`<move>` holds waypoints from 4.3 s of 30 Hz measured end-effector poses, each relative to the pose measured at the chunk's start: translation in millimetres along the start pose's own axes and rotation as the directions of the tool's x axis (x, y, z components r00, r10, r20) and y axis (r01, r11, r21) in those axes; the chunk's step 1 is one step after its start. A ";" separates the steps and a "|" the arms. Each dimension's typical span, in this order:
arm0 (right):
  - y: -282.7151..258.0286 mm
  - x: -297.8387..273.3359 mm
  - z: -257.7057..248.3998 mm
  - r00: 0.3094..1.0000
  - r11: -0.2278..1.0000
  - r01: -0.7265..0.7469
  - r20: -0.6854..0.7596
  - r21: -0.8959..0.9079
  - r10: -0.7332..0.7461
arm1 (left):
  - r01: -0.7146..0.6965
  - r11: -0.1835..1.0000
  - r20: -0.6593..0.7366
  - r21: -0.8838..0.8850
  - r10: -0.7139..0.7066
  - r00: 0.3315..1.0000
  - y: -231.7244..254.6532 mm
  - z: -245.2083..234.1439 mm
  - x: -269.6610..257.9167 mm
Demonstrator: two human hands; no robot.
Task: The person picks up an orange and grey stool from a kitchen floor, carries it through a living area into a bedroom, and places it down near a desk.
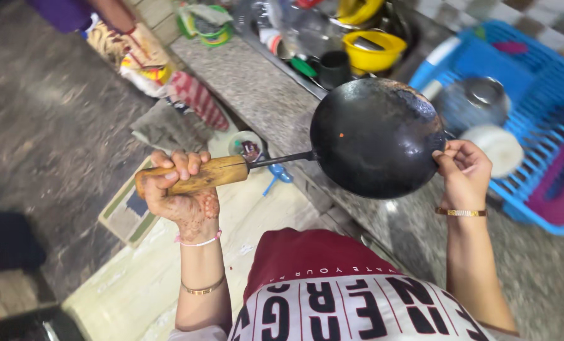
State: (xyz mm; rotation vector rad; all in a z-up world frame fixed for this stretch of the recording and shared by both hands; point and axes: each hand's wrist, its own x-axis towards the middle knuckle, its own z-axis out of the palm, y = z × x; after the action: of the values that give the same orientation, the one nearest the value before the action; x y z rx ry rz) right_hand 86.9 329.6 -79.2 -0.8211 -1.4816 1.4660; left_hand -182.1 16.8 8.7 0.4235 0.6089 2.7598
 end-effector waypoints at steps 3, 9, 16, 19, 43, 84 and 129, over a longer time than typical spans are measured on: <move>9.5 34.2 35.1 0.999 0.999 -0.031 0.041 -0.011 0.031 | -0.040 0.999 -0.001 0.006 0.040 0.999 -0.2 -9.5 33.5; 44.6 89.6 106.0 0.999 0.999 -0.044 0.021 0.007 0.043 | 0.000 1.000 -0.071 0.011 0.001 0.997 -11.6 -42.1 137.8; 64.5 127.4 166.6 0.987 0.995 -0.059 -0.156 -0.086 0.045 | 0.142 0.989 -0.033 0.050 -0.140 0.990 -37.3 -52.6 277.2; 76.6 131.7 181.2 0.975 0.990 -0.106 -0.207 -0.089 0.085 | 0.167 0.984 -0.005 0.067 -0.167 0.986 -45.7 -52.3 315.4; -45.6 304.9 458.4 0.736 0.875 0.458 0.620 -0.159 -0.272 | -0.880 0.460 0.968 0.122 0.142 0.208 -102.2 58.0 458.2; 179.3 503.8 517.9 0.950 0.956 -0.085 0.265 -0.281 0.163 | -0.606 0.468 0.756 0.644 -0.268 0.597 -331.1 -52.2 611.8; 7.7 49.2 328.9 0.661 0.727 0.606 0.713 -0.323 -0.234 | -0.505 0.259 0.559 0.823 -0.521 0.645 -80.8 -90.7 177.8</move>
State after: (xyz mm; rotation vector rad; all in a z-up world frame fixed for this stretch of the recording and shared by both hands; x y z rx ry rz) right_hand -232.3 238.6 -56.2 -0.1864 -2.4917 0.9612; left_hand -359.1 113.5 -66.7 1.7327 1.9647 1.3344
